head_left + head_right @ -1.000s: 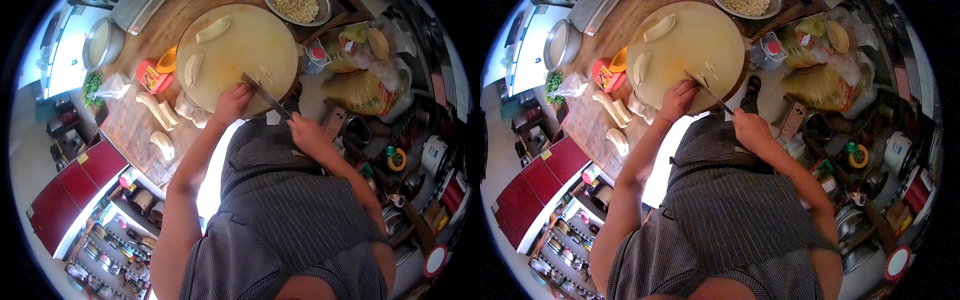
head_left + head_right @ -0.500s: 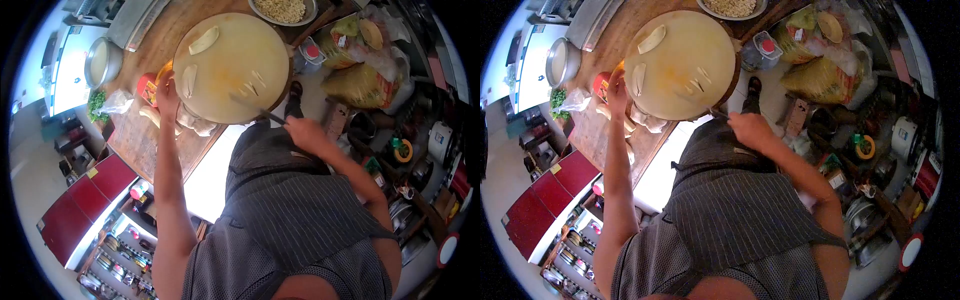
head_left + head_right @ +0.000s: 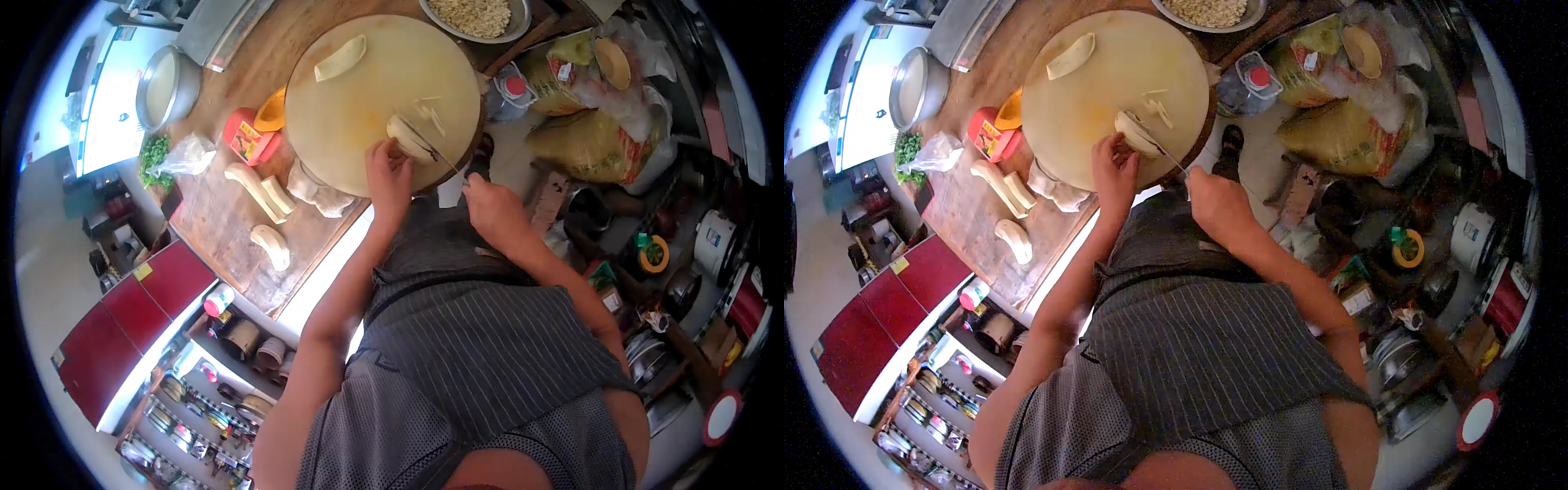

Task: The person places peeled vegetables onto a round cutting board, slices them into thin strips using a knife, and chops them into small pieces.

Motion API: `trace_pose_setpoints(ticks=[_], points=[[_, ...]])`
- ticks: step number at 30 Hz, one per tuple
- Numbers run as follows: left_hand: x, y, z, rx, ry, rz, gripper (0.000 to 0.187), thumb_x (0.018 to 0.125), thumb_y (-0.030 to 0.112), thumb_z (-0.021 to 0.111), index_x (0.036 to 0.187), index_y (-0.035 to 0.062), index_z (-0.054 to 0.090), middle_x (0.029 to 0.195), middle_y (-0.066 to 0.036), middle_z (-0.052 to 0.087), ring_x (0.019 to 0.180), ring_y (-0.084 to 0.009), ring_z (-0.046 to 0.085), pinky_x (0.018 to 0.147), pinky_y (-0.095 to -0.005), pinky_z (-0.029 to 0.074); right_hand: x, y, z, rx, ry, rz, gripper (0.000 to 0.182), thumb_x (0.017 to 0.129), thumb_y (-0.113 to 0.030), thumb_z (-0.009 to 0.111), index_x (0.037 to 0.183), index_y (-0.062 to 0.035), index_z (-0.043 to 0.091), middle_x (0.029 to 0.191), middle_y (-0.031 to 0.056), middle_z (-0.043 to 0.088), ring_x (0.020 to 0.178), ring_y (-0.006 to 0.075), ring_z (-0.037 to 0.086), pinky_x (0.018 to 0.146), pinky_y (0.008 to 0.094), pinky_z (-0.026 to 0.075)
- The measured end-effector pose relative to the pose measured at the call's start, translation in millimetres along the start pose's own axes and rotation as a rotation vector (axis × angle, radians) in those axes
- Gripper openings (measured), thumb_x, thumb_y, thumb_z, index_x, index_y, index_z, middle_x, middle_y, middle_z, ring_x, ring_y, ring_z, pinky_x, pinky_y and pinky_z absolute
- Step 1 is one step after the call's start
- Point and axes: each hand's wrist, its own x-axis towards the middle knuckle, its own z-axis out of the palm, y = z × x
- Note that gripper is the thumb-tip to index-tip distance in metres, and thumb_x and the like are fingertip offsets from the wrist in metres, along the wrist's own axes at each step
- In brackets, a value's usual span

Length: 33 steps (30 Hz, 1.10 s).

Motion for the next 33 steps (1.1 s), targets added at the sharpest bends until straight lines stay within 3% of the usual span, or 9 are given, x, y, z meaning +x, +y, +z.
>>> trace_pose_setpoints(ticks=[4,6,7,9,10,12,15,21,33], points=[[0,8,-5,0.05,-0.002,0.009,0.045,0.083,-0.005,0.071,0.126,-0.0026,0.058,0.128,-0.017,0.052,0.104,-0.0276,0.065,0.09,-0.035,0.058,2,1,-1,-0.034,0.028,-0.043,0.017,0.099,-0.018,0.053,0.092,-0.0019,0.052,0.076,0.025,0.065,0.074,0.048,0.064,0.066,0.0586,0.049],[4,8,-13,0.239,-0.015,0.211,0.041,0.081,-0.003,0.072,0.121,-0.0014,0.061,0.125,-0.017,0.057,0.103,-0.032,0.065,0.09,-0.0397,0.056,1,1,-3,-0.038,0.012,-0.045,0.017,0.098,-0.017,0.053,0.093,-0.0017,0.052,0.078,0.0253,0.065,0.076,0.0482,0.065,0.067,0.0589,0.049],[9,10,-18,0.238,-0.005,0.209,0.041,0.081,-0.003,0.072,0.121,-0.0014,0.061,0.125,-0.017,0.057,0.103,-0.032,0.065,0.09,-0.0397,0.056,2,-2,-5,-0.065,-0.008,-0.015,0.016,0.098,-0.017,0.052,0.093,-0.0015,0.052,0.079,0.0254,0.065,0.076,0.0487,0.064,0.068,0.0592,0.049],[19,13,-28,0.409,-0.125,0.664,0.035,0.078,-0.001,0.072,0.112,0.0014,0.066,0.119,-0.016,0.062,0.103,-0.0357,0.064,0.09,-0.0434,0.054,2,-8,-6,-0.096,-0.034,0.014,0.016,0.098,-0.016,0.051,0.093,-0.0012,0.052,0.08,0.0255,0.066,0.077,0.0493,0.064,0.068,0.0595,0.049],[26,9,-31,0.408,-0.122,0.659,0.035,0.078,-0.001,0.072,0.112,0.0014,0.066,0.119,-0.016,0.062,0.103,-0.0357,0.064,0.09,-0.0434,0.054,2,-11,-6,-0.123,-0.04,0.035,0.016,0.098,-0.016,0.051,0.093,-0.0011,0.052,0.081,0.0255,0.066,0.078,0.0496,0.065,0.069,0.0597,0.049],[42,2,-33,0.343,-0.35,0.829,0.029,0.076,0.001,0.07,0.105,0.0042,0.069,0.116,-0.013,0.065,0.105,-0.0357,0.063,0.091,-0.044,0.053,3,-11,-5,-0.155,-0.049,0.05,0.016,0.097,-0.016,0.05,0.093,-0.001,0.053,0.082,0.0255,0.067,0.079,0.0499,0.065,0.069,0.0599,0.049],[51,0,-33,0.349,-0.376,0.87,0.027,0.075,0.003,0.066,0.101,0.0069,0.069,0.114,-0.008,0.065,0.106,-0.0297,0.064,0.09,-0.0407,0.053,3,-2,0,-0.184,-0.053,0.065,0.017,0.098,-0.017,0.049,0.093,-0.0009,0.053,0.084,0.0262,0.067,0.08,0.0496,0.065,0.071,0.0605,0.049],[57,3,-37,0.349,-0.421,0.902,0.028,0.075,0.002,0.065,0.102,0.0076,0.069,0.114,-0.008,0.065,0.106,-0.0287,0.063,0.09,-0.0378,0.052,-13,-21,-28,-0.217,-0.104,0.154,0.02,0.099,-0.019,0.05,0.093,-0.0004,0.052,0.084,0.0273,0.067,0.08,0.0494,0.065,0.072,0.0607,0.049],[57,-7,-38,0.364,-0.468,0.872,0.028,0.078,0.004,0.065,0.106,0.0063,0.068,0.12,-0.012,0.065,0.11,-0.0332,0.062,0.093,-0.0422,0.052,5,-12,-10,-0.176,-0.058,0.043,0.02,0.101,-0.02,0.052,0.093,-0.0014,0.052,0.076,0.0264,0.066,0.074,0.0479,0.067,0.067,0.0585,0.052]])
